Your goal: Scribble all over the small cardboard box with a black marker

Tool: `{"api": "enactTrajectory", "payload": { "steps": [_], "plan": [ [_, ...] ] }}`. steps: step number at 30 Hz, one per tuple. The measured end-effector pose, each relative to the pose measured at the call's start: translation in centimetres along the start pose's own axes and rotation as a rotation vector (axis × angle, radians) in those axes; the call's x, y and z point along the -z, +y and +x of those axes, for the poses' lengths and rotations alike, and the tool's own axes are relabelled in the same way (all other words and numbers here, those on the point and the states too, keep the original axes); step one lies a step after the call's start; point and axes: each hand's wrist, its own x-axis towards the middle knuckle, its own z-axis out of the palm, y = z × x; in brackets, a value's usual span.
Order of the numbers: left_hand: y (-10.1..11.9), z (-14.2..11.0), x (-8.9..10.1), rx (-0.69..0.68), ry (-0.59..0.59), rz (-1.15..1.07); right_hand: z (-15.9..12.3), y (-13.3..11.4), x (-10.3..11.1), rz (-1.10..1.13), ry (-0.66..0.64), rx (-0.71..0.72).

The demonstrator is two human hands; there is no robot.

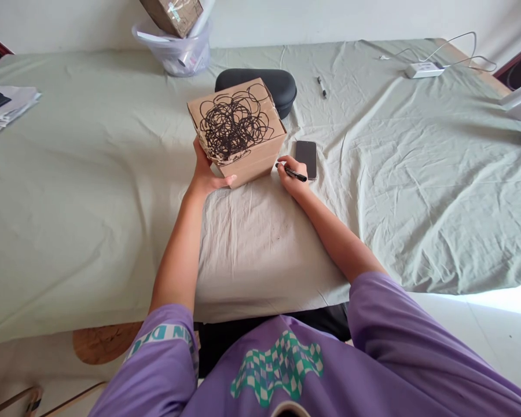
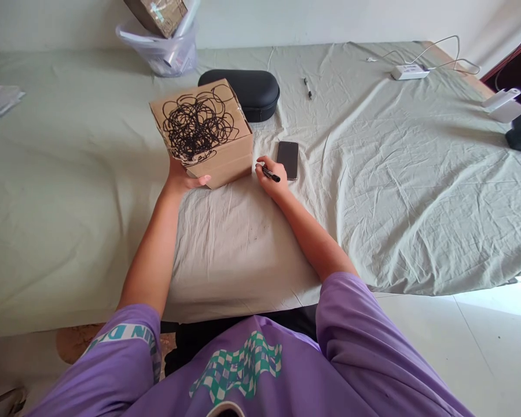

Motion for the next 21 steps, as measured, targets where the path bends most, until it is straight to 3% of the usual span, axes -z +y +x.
{"api": "enactTrajectory", "payload": {
  "steps": [6, 10, 15, 21],
  "plan": [
    [-0.4, 0.2, 0.0, -0.025, 0.005, 0.005, 0.1, -0.6, 0.3, -0.032, -0.081, 0.003],
    [-0.6, 0.1, 0.0, -0.043, 0.021, 0.002, 0.2, -0.8, 0.8, -0.015, -0.065, -0.006],
    [0.1, -0.1, -0.1, -0.045, 0.009, 0.024, 0.2, -0.3, 0.7, 0.072, -0.029, 0.004],
    [0.9, -0.1, 0.0, -0.055, 0.008, 0.034, 0.3, -0.3, 0.4, 0.071, -0.087, 0.017]
  ]
}}
